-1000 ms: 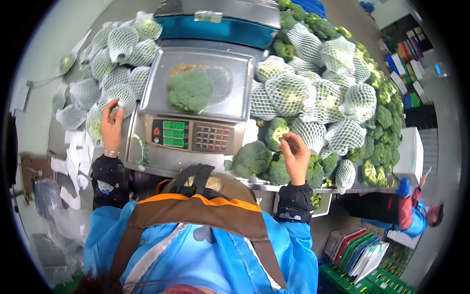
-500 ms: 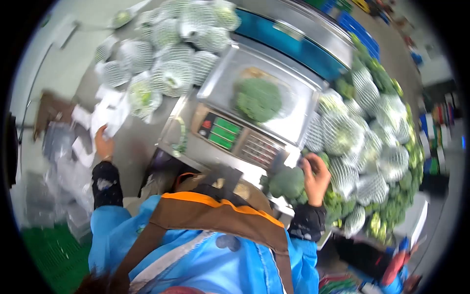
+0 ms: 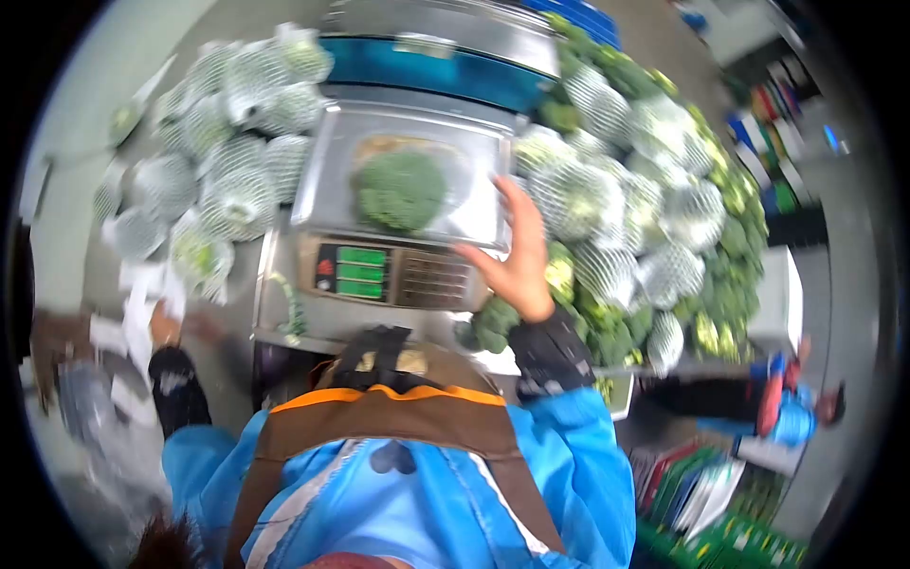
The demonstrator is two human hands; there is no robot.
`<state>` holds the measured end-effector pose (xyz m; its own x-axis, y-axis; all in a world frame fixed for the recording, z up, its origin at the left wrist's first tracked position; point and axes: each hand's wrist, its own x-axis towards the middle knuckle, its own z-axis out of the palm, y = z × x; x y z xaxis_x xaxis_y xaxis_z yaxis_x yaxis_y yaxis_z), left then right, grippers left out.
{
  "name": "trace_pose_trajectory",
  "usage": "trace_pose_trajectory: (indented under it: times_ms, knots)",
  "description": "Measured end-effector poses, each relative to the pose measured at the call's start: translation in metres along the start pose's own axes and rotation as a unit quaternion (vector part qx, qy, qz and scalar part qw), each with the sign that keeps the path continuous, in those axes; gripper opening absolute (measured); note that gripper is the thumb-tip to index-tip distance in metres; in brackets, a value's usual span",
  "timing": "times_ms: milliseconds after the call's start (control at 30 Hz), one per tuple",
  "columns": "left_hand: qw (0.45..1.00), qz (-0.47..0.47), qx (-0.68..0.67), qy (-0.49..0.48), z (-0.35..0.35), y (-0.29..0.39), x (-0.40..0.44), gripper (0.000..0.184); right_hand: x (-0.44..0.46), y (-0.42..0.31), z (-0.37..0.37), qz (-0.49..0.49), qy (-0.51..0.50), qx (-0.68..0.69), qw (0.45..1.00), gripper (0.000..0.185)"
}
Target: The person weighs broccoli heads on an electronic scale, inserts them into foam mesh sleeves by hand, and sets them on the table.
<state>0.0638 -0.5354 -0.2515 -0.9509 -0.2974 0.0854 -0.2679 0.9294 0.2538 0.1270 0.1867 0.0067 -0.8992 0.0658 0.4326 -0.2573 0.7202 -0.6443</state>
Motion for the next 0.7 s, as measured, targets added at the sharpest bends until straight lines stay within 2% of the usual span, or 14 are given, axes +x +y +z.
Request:
trace_pose_trajectory:
  times_ms: [33, 67, 133, 200, 267, 333, 367, 400, 433, 467, 567, 633, 667, 700]
  knots:
    - [0.998, -0.050, 0.031, 0.016, -0.021, 0.027, -0.005, 0.054, 0.020, -0.009, 0.000, -0.002, -0.013, -0.014, 1.000, 0.089]
    - [0.991, -0.046, -0.121, 0.026, 0.024, -0.059, 0.025, 0.056, 0.036, -0.008, 0.007, -0.071, -0.014, 0.004, 0.997, 0.094]
    - [0.985, -0.109, 0.128, -0.026, -0.042, 0.023, 0.013, 0.045, 0.046, 0.020, 0.054, -0.101, -0.033, -0.087, 0.990, 0.098]
    - [0.958, 0.103, 0.077, 0.256, -0.036, -0.030, 0.048, 0.038, 0.043, 0.025, 0.089, 0.001, -0.071, -0.057, 0.996, 0.084]
    - [0.960, 0.019, -0.035, 0.276, -0.119, 0.091, 0.009, 0.051, 0.030, 0.017, 0.084, 0.074, -0.019, 0.022, 0.997, 0.074]
    - [0.947, 0.028, -0.047, 0.316, -0.170, 0.146, -0.011, 0.058, 0.009, 0.016, 0.065, 0.081, 0.022, 0.111, 0.990, 0.068]
    - [0.948, 0.016, -0.077, 0.309, -0.193, 0.162, -0.022, 0.059, -0.009, 0.025, 0.049, 0.018, 0.056, 0.138, 0.989, 0.068]
    - [0.933, 0.076, -0.067, 0.346, -0.211, 0.171, -0.028, 0.052, -0.033, 0.035, 0.033, 0.023, 0.068, 0.188, 0.979, 0.069]
    - [0.932, 0.059, -0.108, 0.342, -0.219, 0.171, -0.027, 0.050, -0.053, 0.027, -0.005, 0.063, 0.040, 0.165, 0.983, 0.072]
    - [0.928, 0.042, -0.149, 0.339, -0.226, 0.170, -0.027, 0.049, -0.077, 0.044, -0.023, 0.019, 0.075, 0.143, 0.987, 0.071]
    - [0.926, 0.003, -0.152, 0.346, -0.234, 0.233, -0.049, 0.054, -0.132, 0.059, -0.072, 0.092, 0.155, -0.080, 0.980, 0.068]
    - [0.929, 0.059, -0.197, 0.308, -0.226, 0.285, -0.052, 0.046, -0.164, 0.082, -0.082, 0.143, 0.061, -0.244, 0.957, 0.070]
    - [0.926, 0.111, -0.246, 0.262, -0.216, 0.307, -0.054, 0.040, -0.177, 0.090, -0.084, 0.188, 0.102, -0.149, 0.965, 0.071]
    - [0.918, 0.160, -0.291, 0.218, -0.205, 0.323, -0.057, 0.034, -0.180, 0.092, -0.097, 0.203, 0.054, -0.109, 0.972, 0.077]
